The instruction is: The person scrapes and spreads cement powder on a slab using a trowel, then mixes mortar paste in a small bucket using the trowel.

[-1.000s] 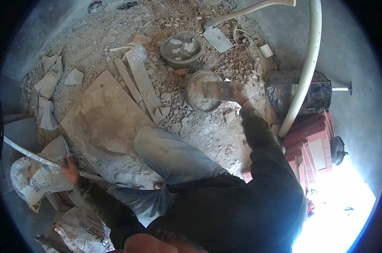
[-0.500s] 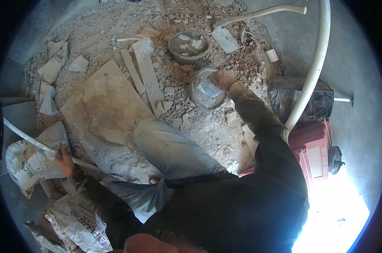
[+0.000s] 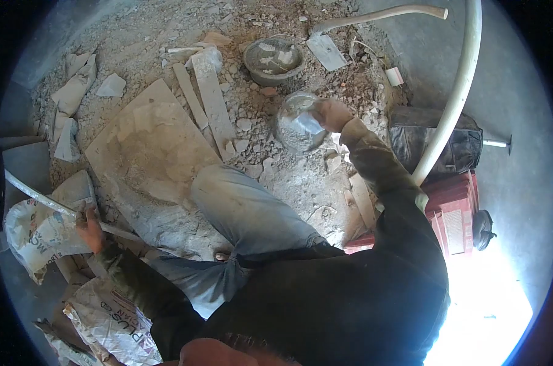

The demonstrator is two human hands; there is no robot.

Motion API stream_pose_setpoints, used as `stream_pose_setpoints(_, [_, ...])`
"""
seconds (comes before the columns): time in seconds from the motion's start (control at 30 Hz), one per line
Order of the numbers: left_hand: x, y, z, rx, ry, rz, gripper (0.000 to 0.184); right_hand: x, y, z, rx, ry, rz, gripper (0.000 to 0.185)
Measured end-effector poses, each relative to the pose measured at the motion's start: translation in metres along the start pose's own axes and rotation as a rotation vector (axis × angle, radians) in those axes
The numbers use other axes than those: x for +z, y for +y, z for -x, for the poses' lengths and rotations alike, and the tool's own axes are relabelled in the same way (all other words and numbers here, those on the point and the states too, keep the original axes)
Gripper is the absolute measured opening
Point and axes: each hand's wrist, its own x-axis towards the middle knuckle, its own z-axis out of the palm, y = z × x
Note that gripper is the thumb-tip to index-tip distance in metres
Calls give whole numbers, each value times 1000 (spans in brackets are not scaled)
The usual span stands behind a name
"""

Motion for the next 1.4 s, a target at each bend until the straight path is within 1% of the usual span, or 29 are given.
stream_pose_setpoints(0.03, [1, 1, 1, 9, 15, -14, 38, 6, 9, 0, 15, 65, 75, 26])
stream_pose_setpoints(0.07, [2, 3, 1, 19, 30, -28, 38, 11, 17, 6, 80, 94, 30, 26])
stream_pose_setpoints(0.13, [4, 10, 2, 33, 40, -41, 38, 0, 1, 11, 206, 157, -58, 26])
stream_pose_setpoints(0.17, [5, 14, 3, 33, 34, -42, 39, 2, -9, 16, 357, 208, -156, 27])
stream_pose_setpoints(0.27, [7, 26, 8, -1, 31, 17, 39, 48, 14, 39, 544, 267, -513, 30])
stream_pose_setpoints(0.3, [9, 28, 9, -18, 33, 48, 39, 65, 27, 50, 537, 296, -618, 28])
stream_pose_setpoints(0.4, [7, 24, 6, -66, 4, 40, 38, 48, 22, 71, 575, 226, -342, 27])
stream_pose_setpoints(0.43, [6, 22, 5, -69, -1, 36, 38, 49, 31, 76, 507, 270, -315, 28])
stream_pose_setpoints(0.47, [6, 19, 3, -73, -5, 33, 38, 47, 42, 86, 484, 340, -284, 28])
stream_pose_setpoints(0.53, [8, 13, 2, -60, -9, 81, 36, 25, 36, 88, 428, 480, -226, 27])
stream_pose_setpoints(0.6, [10, 1, 1, -34, 14, 170, 32, 1, 5, 79, 542, 485, -407, 33])
stream_pose_setpoints(0.67, [2, -31, -10, 134, -16, -93, 33, -5, -41, 58, 572, 510, -797, 30])
stream_pose_setpoints(0.7, [1, -41, -12, 132, -13, -102, 33, 6, -62, 45, 586, 498, -1004, 28])
stream_pose_setpoints(0.73, [1, -41, -11, 129, -10, -113, 34, 27, -76, 34, 544, 421, -1016, 27])
stream_pose_setpoints(0.8, [7, -10, 6, 90, 21, 51, 31, 79, -98, 15, 464, 283, -1025, 25])
stream_pose_setpoints(0.87, [8, 19, 21, 47, -3, 225, 30, 134, -136, -3, 249, 220, -950, 26])
stream_pose_setpoints(0.93, [10, 30, 34, 59, 1, 204, 29, 226, -142, 2, 381, -17, -1158, 30])
stream_pose_setpoints(0.97, [11, 35, 37, 69, 2, 197, 29, 233, -162, 2, 434, -84, -1191, 31])
stream_pose_setpoints(1.0, [9, 42, 40, 103, 19, 100, 29, 240, -185, 1, 488, -149, -1219, 32])
stream_pose_setpoints(1.07, [0, 62, 55, 168, 44, -92, 31, 263, -211, -9, 435, -103, -1114, 32])
stream_pose_setpoints(1.1, [-3, 75, 63, 95, 49, -58, 31, 276, -221, -18, 410, -74, -1059, 31])
stream_pose_setpoints(1.13, [-8, 89, 73, 21, 52, -24, 32, 294, -230, -29, 464, -133, -961, 25])
stream_pose_setpoints(1.17, [-13, 96, 82, -54, 54, 11, 32, 313, -239, -44, 497, -161, -893, 25])
stream_pose_setpoints(1.27, [-22, 91, 104, 32, 105, -119, 34, 362, -285, -114, 521, -128, -877, 29])
stream_pose_setpoints(1.37, [-22, 121, 128, 45, 102, -255, 35, 391, -357, -211, 566, -95, -914, 36])
stream_pose_setpoints(1.4, [-23, 120, 135, 52, 99, -263, 35, 392, -378, -240, 592, -104, -924, 38])
